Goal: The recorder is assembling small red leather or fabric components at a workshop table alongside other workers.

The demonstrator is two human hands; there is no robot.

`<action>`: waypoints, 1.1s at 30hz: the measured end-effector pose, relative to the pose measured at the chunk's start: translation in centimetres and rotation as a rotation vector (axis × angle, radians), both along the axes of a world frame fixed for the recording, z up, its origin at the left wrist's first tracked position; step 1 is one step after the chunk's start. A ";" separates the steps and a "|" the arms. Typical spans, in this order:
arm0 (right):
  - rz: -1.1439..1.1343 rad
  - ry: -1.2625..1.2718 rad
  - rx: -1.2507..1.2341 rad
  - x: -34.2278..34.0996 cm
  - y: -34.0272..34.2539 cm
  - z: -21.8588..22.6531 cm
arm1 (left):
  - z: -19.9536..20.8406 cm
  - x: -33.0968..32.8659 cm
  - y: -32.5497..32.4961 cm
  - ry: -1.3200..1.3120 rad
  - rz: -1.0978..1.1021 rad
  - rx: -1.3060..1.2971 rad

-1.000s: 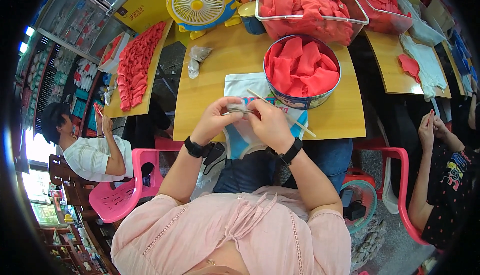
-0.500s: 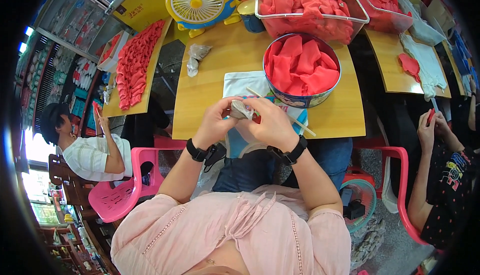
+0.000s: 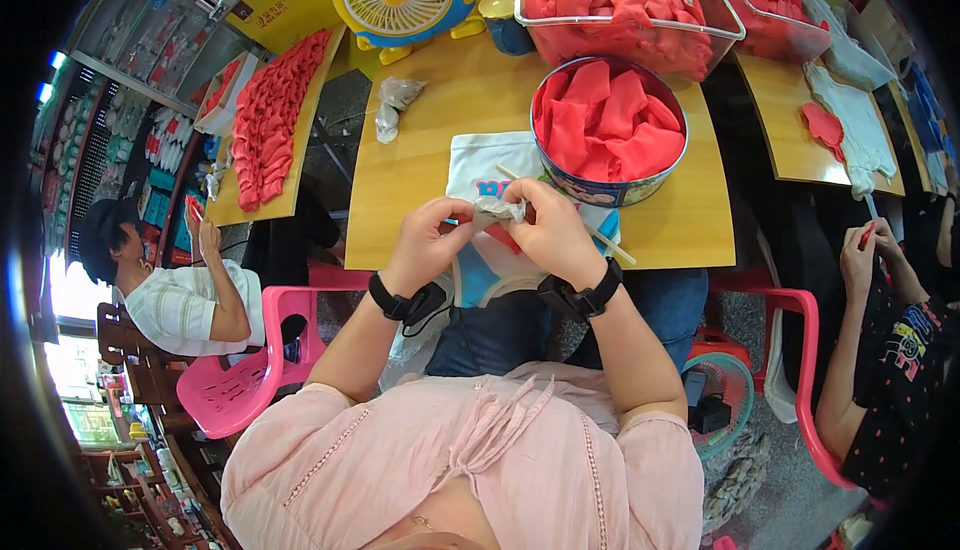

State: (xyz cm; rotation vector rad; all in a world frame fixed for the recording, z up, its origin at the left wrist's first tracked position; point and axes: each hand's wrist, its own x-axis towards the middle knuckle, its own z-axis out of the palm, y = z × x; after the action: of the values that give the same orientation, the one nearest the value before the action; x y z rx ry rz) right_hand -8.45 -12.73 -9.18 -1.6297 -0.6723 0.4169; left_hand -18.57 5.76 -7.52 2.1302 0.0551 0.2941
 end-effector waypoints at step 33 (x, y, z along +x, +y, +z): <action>-0.058 -0.569 -0.076 -1.6 0.2 1.0 | -0.1 0.4 -1.3 0.020 0.142 -0.040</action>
State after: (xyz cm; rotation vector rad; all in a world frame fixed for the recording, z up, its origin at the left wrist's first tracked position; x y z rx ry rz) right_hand -10.06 -12.52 -8.18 -1.8494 -1.0356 -0.0768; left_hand -18.13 4.47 -7.59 2.0929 0.2227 0.3526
